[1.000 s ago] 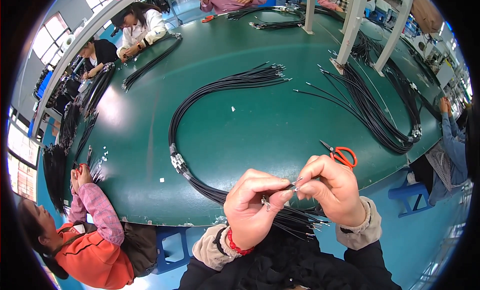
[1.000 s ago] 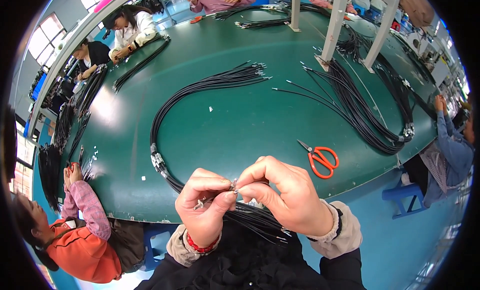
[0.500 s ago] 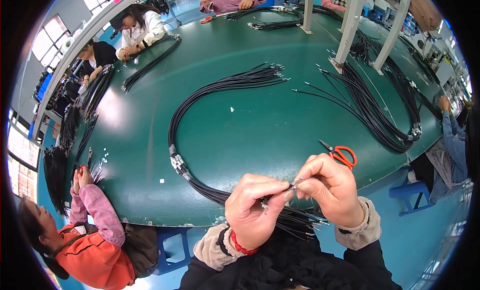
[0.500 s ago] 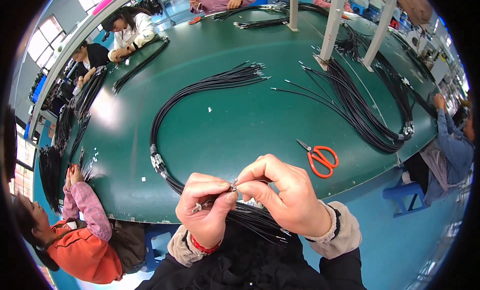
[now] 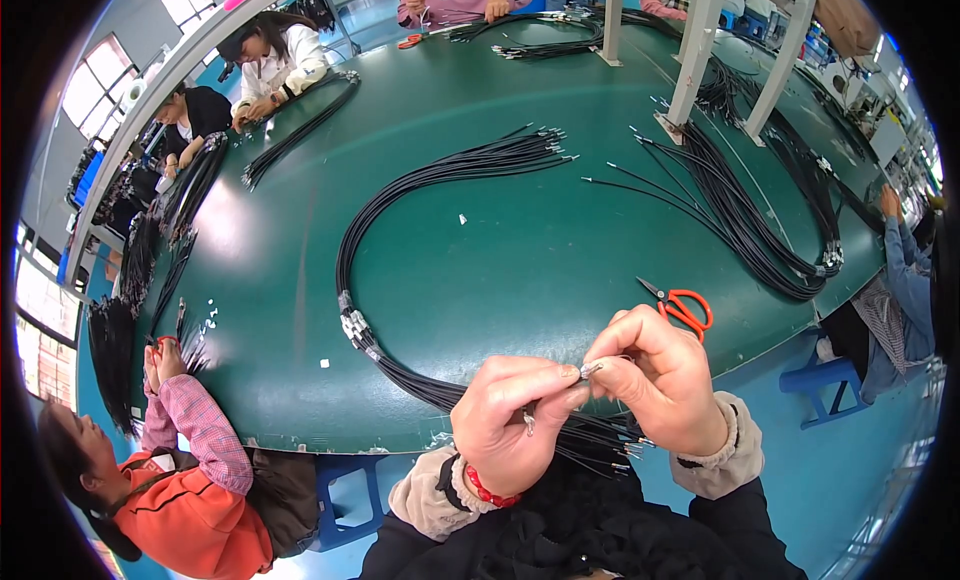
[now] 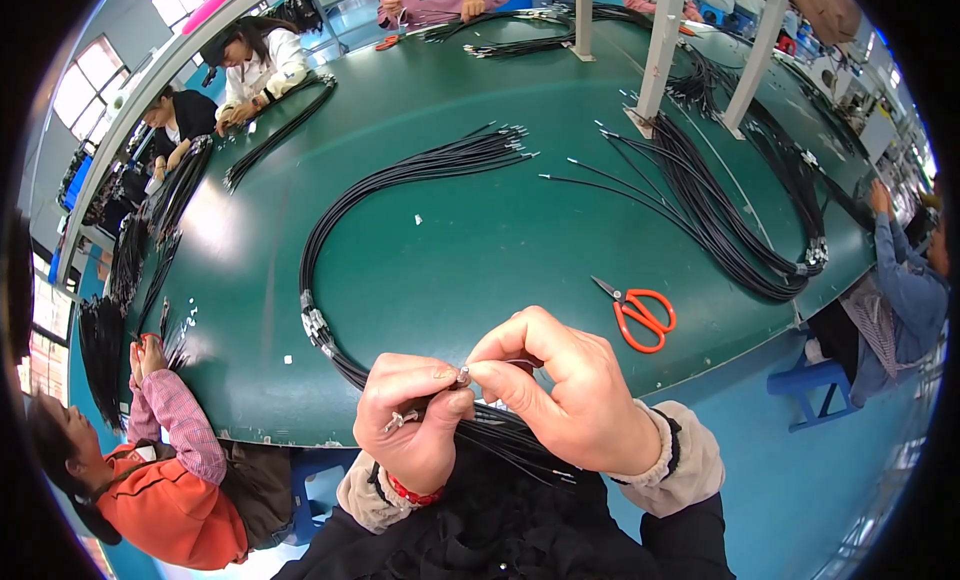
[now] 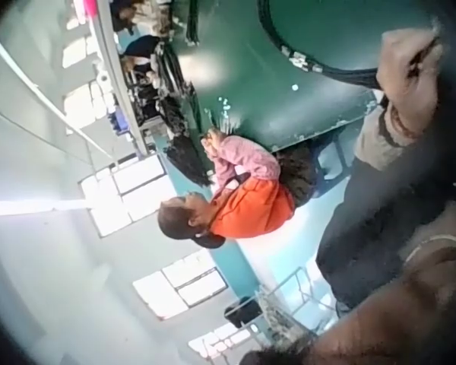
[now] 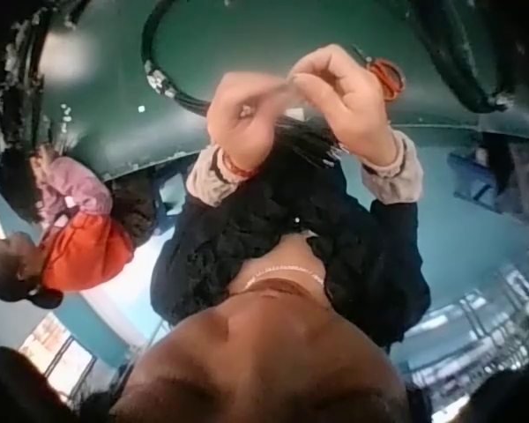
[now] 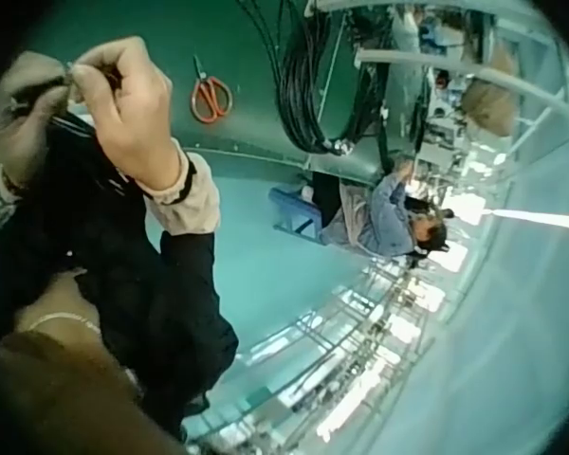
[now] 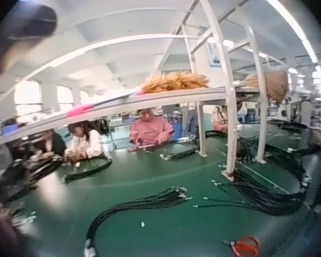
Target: The person assembles wire harnesses by hand, wrapping a small white strip around the end of a black wire and fitting a metal terminal onto the tip. After completing a bundle, the person lifts the wires to show the camera and then lays them back down on the table.
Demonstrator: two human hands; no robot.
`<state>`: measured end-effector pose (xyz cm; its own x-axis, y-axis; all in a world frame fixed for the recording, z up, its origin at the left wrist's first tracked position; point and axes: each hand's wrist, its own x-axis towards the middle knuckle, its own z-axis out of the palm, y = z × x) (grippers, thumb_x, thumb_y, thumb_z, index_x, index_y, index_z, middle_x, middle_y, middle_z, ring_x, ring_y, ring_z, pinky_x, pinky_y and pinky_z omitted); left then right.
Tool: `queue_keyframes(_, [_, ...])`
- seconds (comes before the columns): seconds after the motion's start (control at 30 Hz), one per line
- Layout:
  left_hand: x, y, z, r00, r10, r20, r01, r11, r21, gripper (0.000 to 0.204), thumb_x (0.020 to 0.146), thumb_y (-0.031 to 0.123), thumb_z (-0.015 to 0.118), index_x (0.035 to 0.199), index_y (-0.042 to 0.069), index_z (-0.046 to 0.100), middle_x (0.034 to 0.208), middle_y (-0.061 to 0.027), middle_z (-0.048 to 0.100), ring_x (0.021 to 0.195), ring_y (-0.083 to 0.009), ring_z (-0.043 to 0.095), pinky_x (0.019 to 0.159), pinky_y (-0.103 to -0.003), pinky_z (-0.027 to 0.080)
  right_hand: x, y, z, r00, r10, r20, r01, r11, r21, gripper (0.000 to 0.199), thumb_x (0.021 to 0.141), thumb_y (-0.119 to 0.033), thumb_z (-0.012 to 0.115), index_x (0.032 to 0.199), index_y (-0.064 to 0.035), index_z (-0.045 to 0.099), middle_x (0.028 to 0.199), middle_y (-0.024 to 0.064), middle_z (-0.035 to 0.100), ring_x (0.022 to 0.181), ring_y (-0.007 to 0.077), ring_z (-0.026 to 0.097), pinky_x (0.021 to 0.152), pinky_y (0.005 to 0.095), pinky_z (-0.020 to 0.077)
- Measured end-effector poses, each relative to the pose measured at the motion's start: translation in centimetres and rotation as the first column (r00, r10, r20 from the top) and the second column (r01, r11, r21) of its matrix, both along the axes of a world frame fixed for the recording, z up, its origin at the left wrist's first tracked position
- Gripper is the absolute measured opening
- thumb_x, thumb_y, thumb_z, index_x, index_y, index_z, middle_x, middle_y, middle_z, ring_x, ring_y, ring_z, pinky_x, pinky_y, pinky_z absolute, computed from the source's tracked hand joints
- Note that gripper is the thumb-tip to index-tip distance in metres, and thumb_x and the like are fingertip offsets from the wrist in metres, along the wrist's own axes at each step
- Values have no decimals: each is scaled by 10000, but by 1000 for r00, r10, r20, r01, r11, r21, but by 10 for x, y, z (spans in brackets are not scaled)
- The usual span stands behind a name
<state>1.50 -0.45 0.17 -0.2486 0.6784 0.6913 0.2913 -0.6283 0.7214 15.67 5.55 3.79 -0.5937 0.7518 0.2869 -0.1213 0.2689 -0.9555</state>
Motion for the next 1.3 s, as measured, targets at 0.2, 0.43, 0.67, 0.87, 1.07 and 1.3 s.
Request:
queue_keyframes(0.2, [2,-3,2,981,-6,194,30,992,-121,232,741,-18,705,947,21,606,818,-86,604,675,-146,598,575,-230,483,1,-3,2,1000,-20,-12,20,1000,19,137,881,-95,572,895,16,493,789,68,534,630,77,508,550,201,424])
queue_keyframes(0.43, [-2,-4,9,953,-78,293,135,974,-179,204,746,-8,705,933,2,623,826,-84,598,696,-127,590,581,-221,473,1,-5,4,998,-57,21,55,995,82,147,860,-100,604,874,13,511,773,64,546,620,81,499,541,205,412])
queue_keyframes(0.67, [0,-3,10,954,-90,285,146,972,-182,154,746,-35,691,884,-10,628,810,-74,579,689,-116,573,583,-215,460,4,-2,4,990,-125,72,103,963,248,127,805,-62,654,858,13,566,750,73,595,646,103,545,556,216,437])
queue_keyframes(0.87, [6,-2,11,932,-104,348,178,966,-189,133,756,-45,677,871,-16,617,800,-64,557,687,-112,561,592,-213,450,9,0,12,980,-168,105,112,907,407,156,718,-23,706,862,-13,647,740,66,621,642,129,577,546,236,460])
queue_keyframes(1.07, [10,-3,13,930,-119,349,196,961,-196,126,764,-49,669,872,-15,613,823,-72,563,703,-112,564,596,-215,454,15,2,9,977,-212,36,168,856,489,154,678,-7,719,823,-33,674,742,63,626,612,128,565,513,227,442])
queue_keyframes(1.3, [15,-2,16,855,-100,509,220,958,-182,128,769,-46,666,881,-17,614,857,-83,579,718,-114,569,589,-209,455,22,4,17,980,-189,67,159,935,318,124,672,-13,728,775,-35,661,698,39,596,572,83,509,480,197,384])
